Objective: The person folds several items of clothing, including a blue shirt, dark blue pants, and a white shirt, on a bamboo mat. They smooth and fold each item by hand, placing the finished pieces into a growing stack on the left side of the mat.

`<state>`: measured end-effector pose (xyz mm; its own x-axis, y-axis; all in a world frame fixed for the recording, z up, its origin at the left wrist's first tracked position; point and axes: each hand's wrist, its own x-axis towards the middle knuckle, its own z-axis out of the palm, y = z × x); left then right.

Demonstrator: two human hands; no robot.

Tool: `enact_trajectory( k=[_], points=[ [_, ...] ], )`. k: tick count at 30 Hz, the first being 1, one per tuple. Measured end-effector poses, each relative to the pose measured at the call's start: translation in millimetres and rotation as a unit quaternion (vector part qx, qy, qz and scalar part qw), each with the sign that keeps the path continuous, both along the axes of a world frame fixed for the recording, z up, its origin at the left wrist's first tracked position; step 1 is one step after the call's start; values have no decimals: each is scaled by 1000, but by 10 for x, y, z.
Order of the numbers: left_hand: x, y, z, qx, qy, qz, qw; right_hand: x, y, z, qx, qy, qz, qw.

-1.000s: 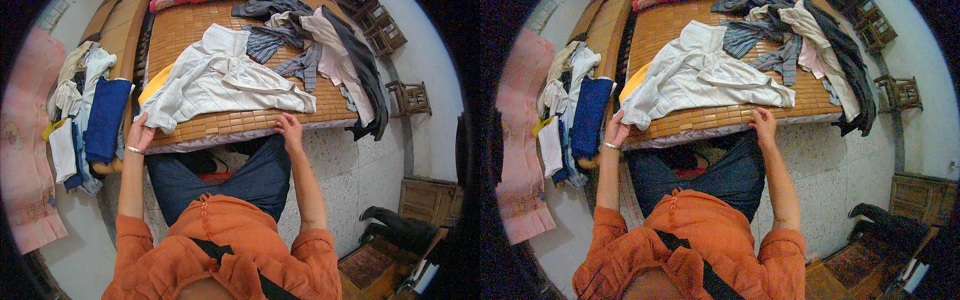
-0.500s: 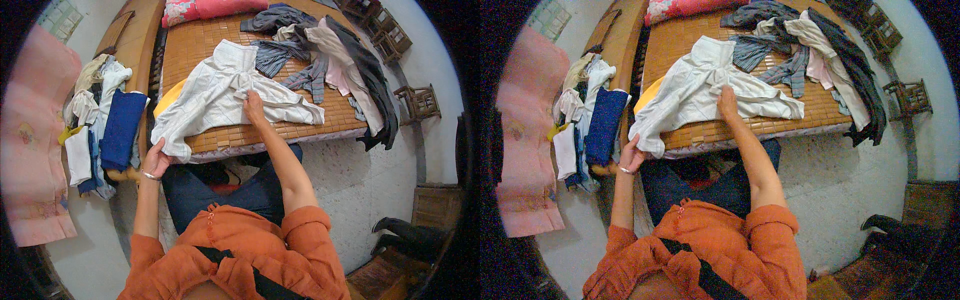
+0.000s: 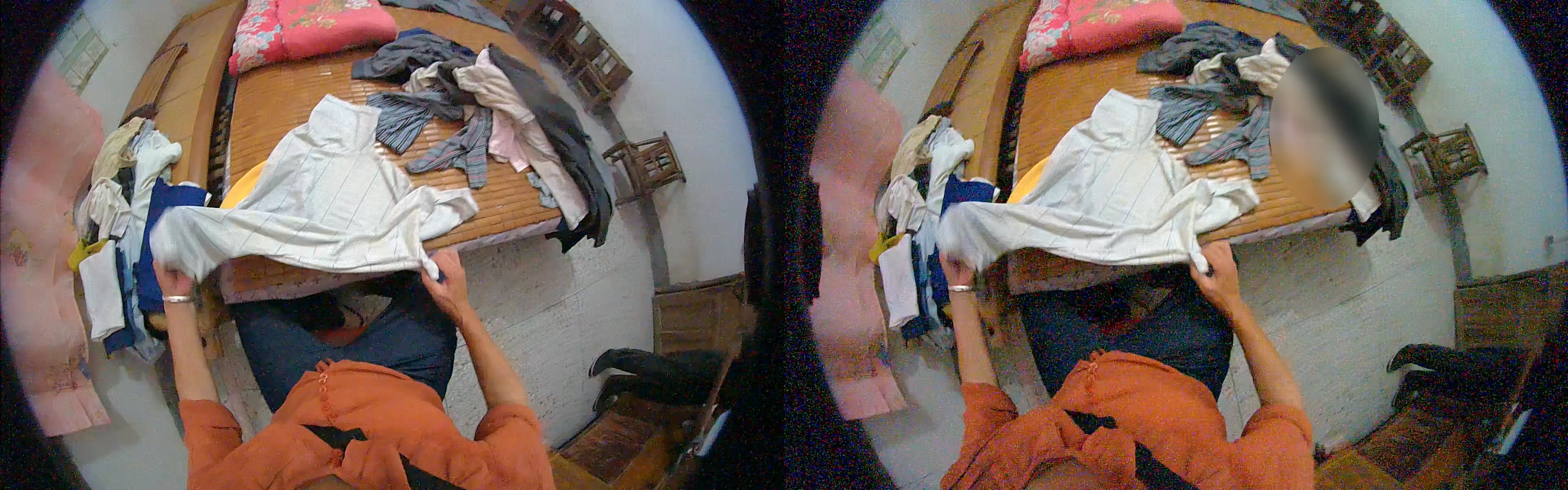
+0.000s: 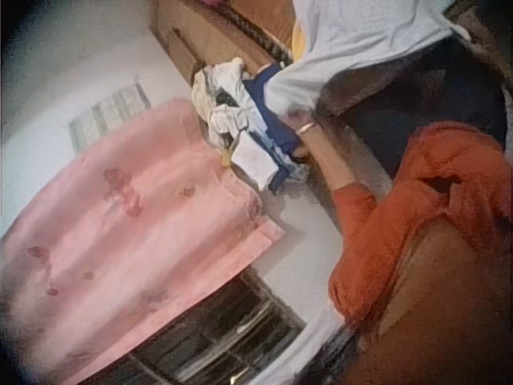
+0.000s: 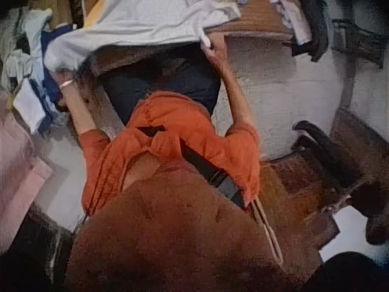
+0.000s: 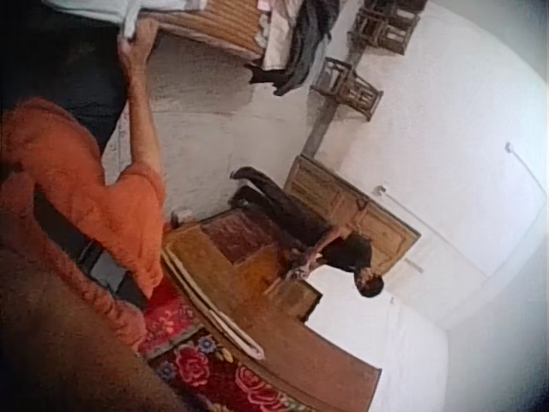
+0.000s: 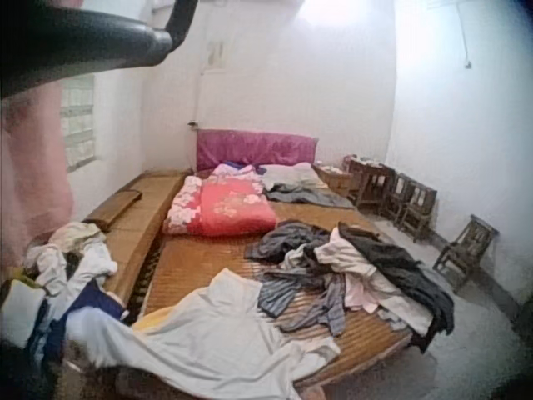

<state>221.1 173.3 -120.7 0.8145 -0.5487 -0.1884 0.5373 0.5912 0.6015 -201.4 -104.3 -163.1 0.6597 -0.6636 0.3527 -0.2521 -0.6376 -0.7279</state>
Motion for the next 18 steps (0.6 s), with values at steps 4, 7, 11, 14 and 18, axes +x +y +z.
enact_trajectory(
  k=[4, 7, 11, 14, 18],
  points=[
    [-335, -762, 288, -135, -49, -104, 984, -274, 233, -16, 179, -90, -82, 976],
    [-997, -1218, 302, 63, -232, -191, 952, -223, 371, 9, 249, -59, -79, 963],
    [-1950, -1293, 142, 221, -524, -372, 734, 134, 512, 244, 172, -55, 49, 982],
    [-2346, -1320, 88, 172, -664, -337, 645, 223, 567, 406, 196, -39, 129, 971],
    [-2452, -1338, 16, 182, -646, -337, 660, 291, 578, 575, 163, -116, 162, 966]
  ],
)
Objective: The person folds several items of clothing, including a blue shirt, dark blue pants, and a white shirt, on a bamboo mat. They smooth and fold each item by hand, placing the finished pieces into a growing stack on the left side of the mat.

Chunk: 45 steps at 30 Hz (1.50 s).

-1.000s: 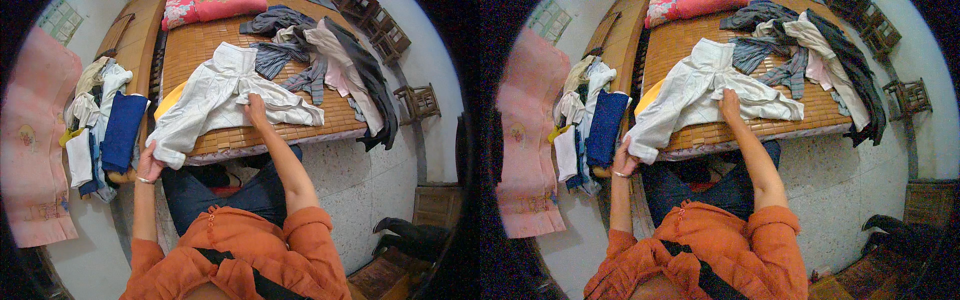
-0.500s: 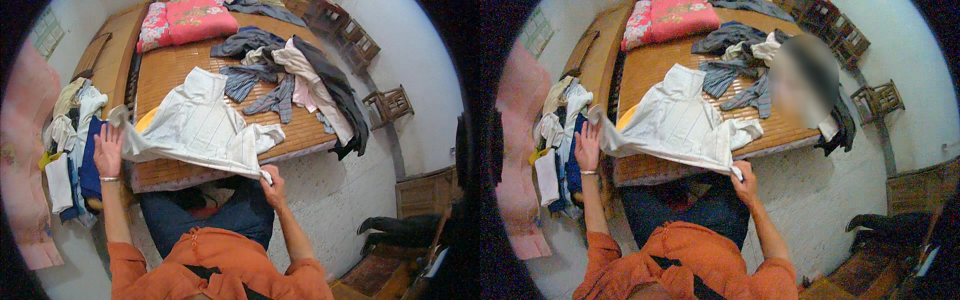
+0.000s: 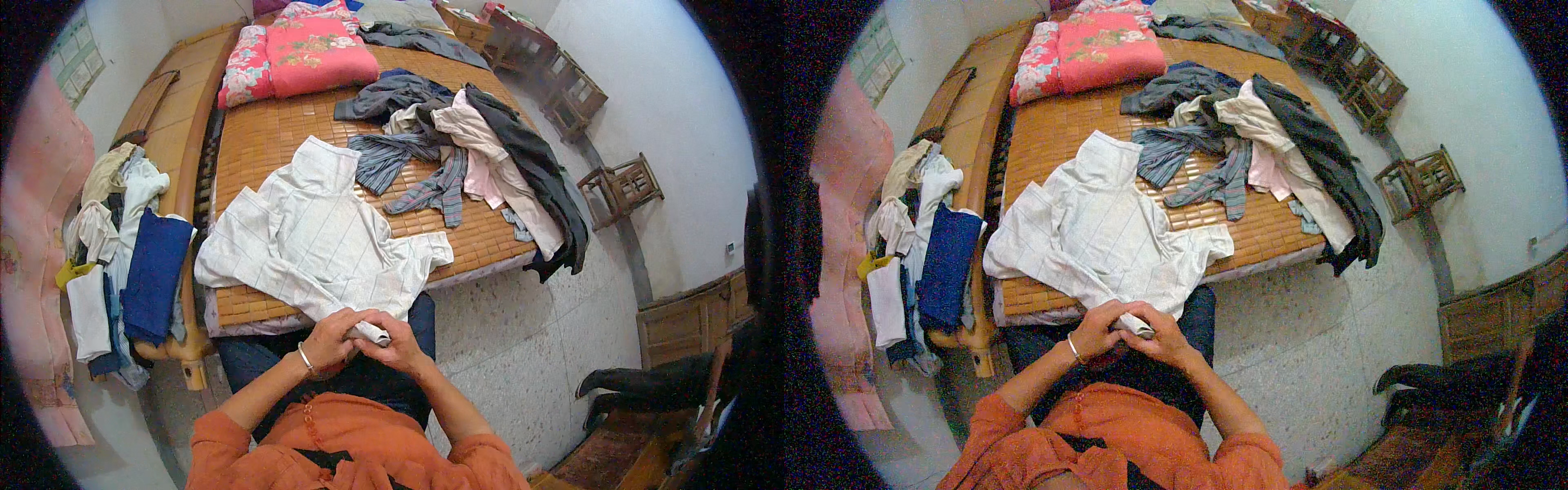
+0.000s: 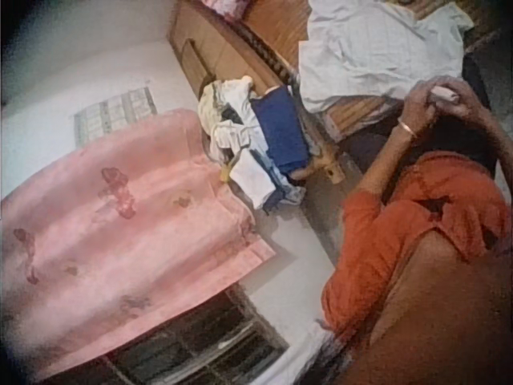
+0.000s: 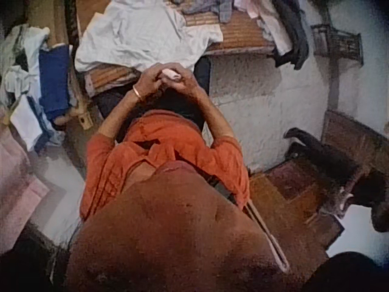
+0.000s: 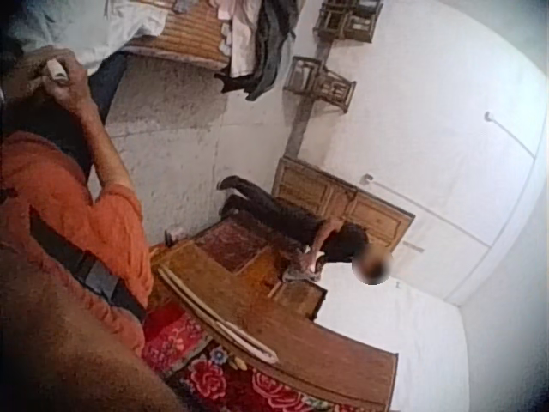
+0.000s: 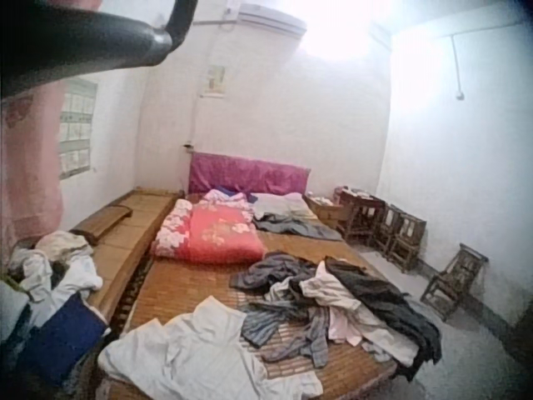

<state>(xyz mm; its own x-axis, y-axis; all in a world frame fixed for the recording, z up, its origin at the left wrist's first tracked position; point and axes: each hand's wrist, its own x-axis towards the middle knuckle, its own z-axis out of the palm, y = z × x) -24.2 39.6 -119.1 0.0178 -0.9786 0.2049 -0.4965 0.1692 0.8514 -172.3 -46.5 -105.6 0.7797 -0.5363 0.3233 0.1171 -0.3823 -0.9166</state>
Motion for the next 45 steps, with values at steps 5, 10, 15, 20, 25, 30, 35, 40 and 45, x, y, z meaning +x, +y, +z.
enact_trajectory(
  k=[5, 10, 15, 20, 25, 30, 35, 40, 45],
  points=[
    [12, 21, 55, -31, -1, 52, 998, -126, 61, -207, 5, 55, -67, 996],
    [-80, 37, 243, -11, -44, 41, 998, -267, 12, -288, -74, 55, -62, 994],
    [-207, 19, 316, -27, 63, 32, 997, -362, -9, -180, -50, 55, 21, 997],
    [-239, -20, 238, -99, 42, 4, 994, -374, 45, -41, 3, 46, -12, 999],
    [-278, 55, 237, -23, 45, -2, 999, -471, 105, -146, -15, 23, -105, 994],
    [-270, 49, 197, -40, -10, 12, 999, -440, 119, -187, -107, -1, -182, 977],
    [-334, 57, 197, 20, 46, 77, 996, -451, 236, -170, -30, 13, -219, 975],
    [-392, 65, 162, -34, 37, 81, 995, -490, 377, -208, -35, -16, -251, 967],
    [-415, 69, 246, -47, 5, 110, 993, -449, 391, -255, -68, -50, -202, 976]
  ],
)
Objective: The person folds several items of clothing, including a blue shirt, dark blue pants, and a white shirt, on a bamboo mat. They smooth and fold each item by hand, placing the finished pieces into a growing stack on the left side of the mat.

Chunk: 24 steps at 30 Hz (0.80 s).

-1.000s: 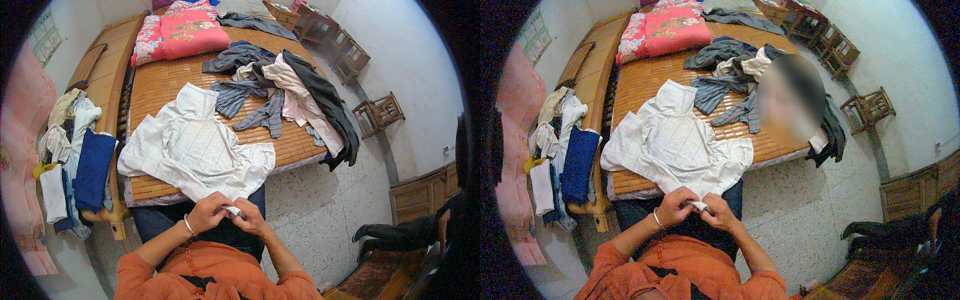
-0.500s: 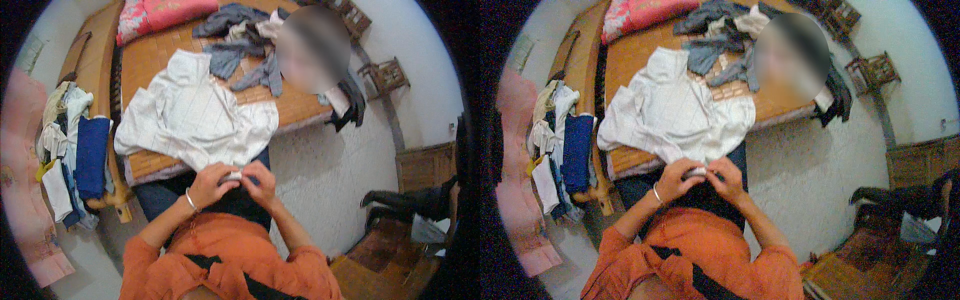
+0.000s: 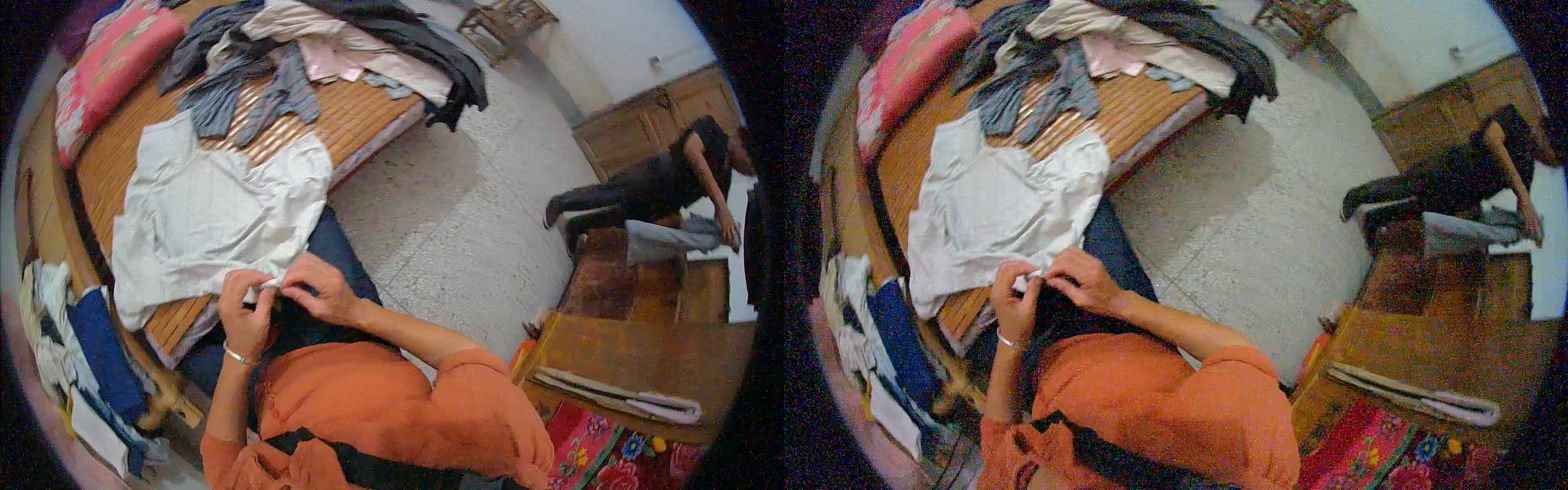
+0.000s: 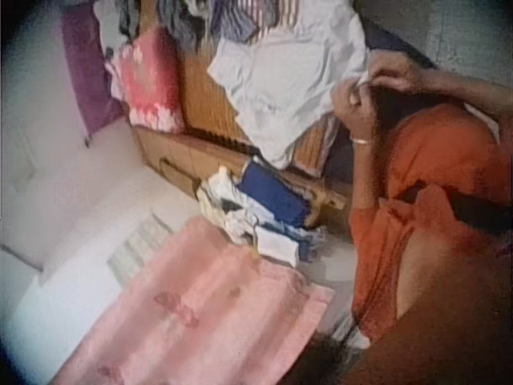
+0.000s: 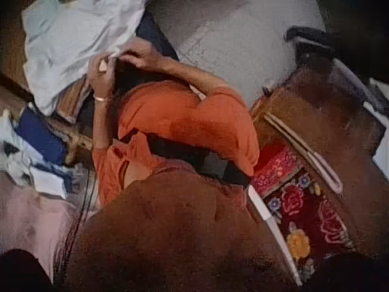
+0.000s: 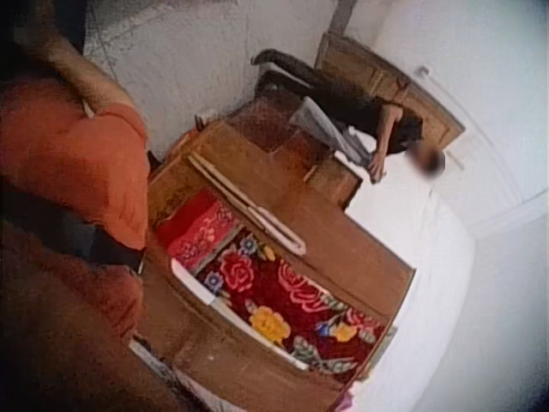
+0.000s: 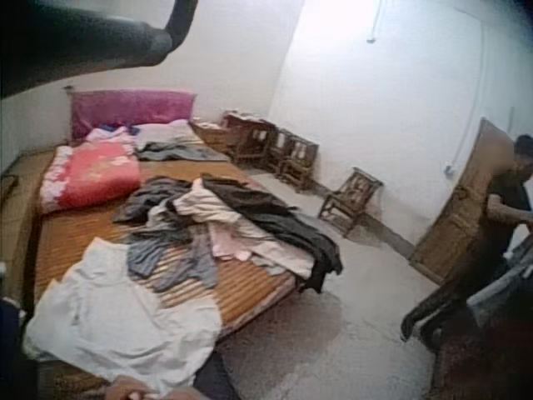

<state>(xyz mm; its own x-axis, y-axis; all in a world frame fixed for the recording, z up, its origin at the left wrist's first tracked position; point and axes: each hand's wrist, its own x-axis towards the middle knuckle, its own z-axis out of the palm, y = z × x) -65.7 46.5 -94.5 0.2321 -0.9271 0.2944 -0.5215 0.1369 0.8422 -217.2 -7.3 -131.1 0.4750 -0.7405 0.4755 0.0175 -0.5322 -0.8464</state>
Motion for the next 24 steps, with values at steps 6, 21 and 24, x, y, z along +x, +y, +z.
enact_trajectory(
  k=[6, 21, 24],
  points=[
    [-19, 21, 88, -45, -42, -86, 994, -23, 27, -134, 14, -4, 78, 997],
    [-82, 244, 476, -4, 12, -164, 986, -80, -43, -298, 74, 86, 158, 981],
    [22, 335, 439, 89, 3, -213, 973, -183, -342, -366, 102, 130, 246, 955]
  ],
)
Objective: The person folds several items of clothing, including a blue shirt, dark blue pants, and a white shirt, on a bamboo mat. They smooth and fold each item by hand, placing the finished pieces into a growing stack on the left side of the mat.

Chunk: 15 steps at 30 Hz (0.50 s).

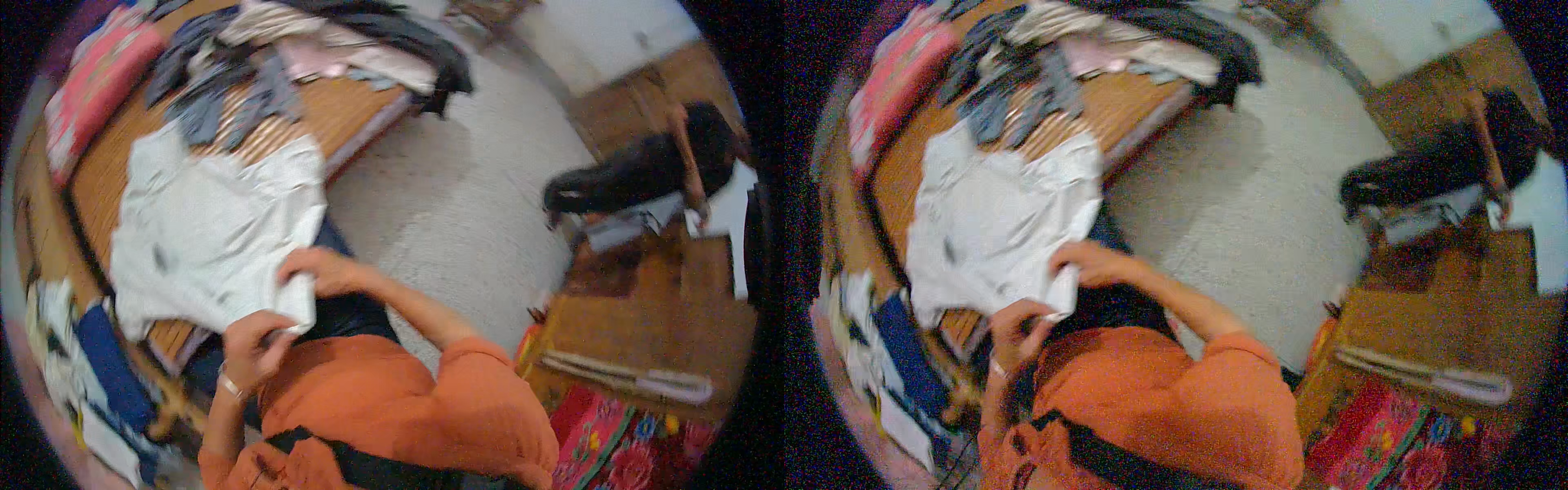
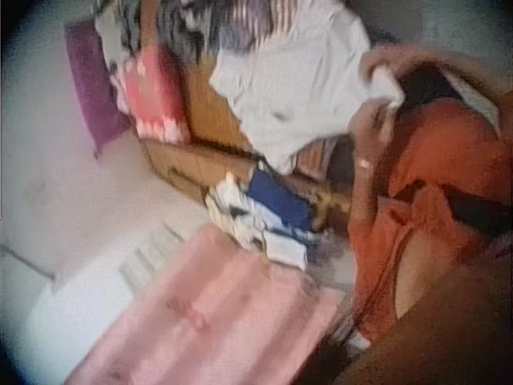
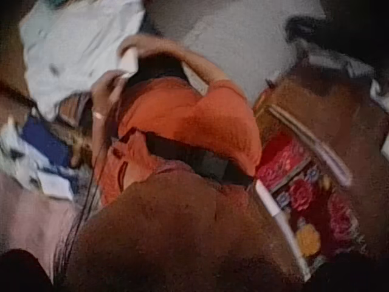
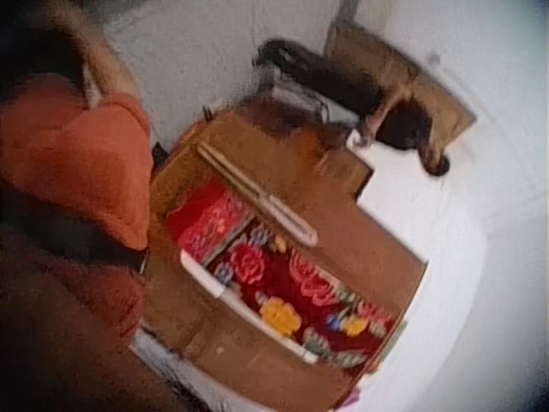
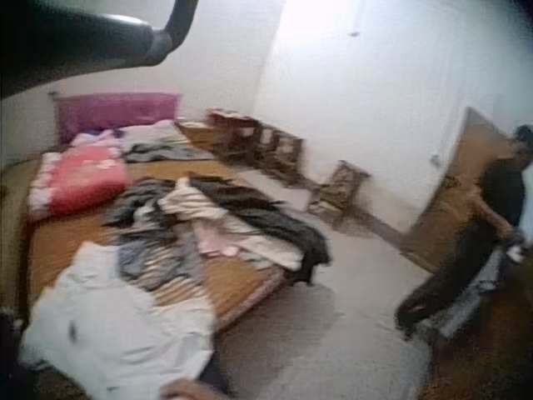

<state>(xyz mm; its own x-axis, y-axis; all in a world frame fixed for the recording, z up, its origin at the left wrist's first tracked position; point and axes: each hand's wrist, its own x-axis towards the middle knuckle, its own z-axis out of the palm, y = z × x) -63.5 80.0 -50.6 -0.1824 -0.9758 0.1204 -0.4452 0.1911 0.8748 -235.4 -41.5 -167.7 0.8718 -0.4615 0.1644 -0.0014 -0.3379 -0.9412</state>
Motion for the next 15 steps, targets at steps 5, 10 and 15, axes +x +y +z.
enact_trajectory(
  k=[5, 10, 15],
  points=[
    [-138, 120, -184, 7, 69, -139, 988, -268, -470, -136, 171, 30, -223, 959],
    [-219, 162, -244, 34, 74, -179, 980, -100, -1045, -610, -17, 105, -470, 876],
    [-204, 185, -151, 74, 99, -212, 969, 164, -1484, -762, -221, 142, -535, 803]
  ],
)
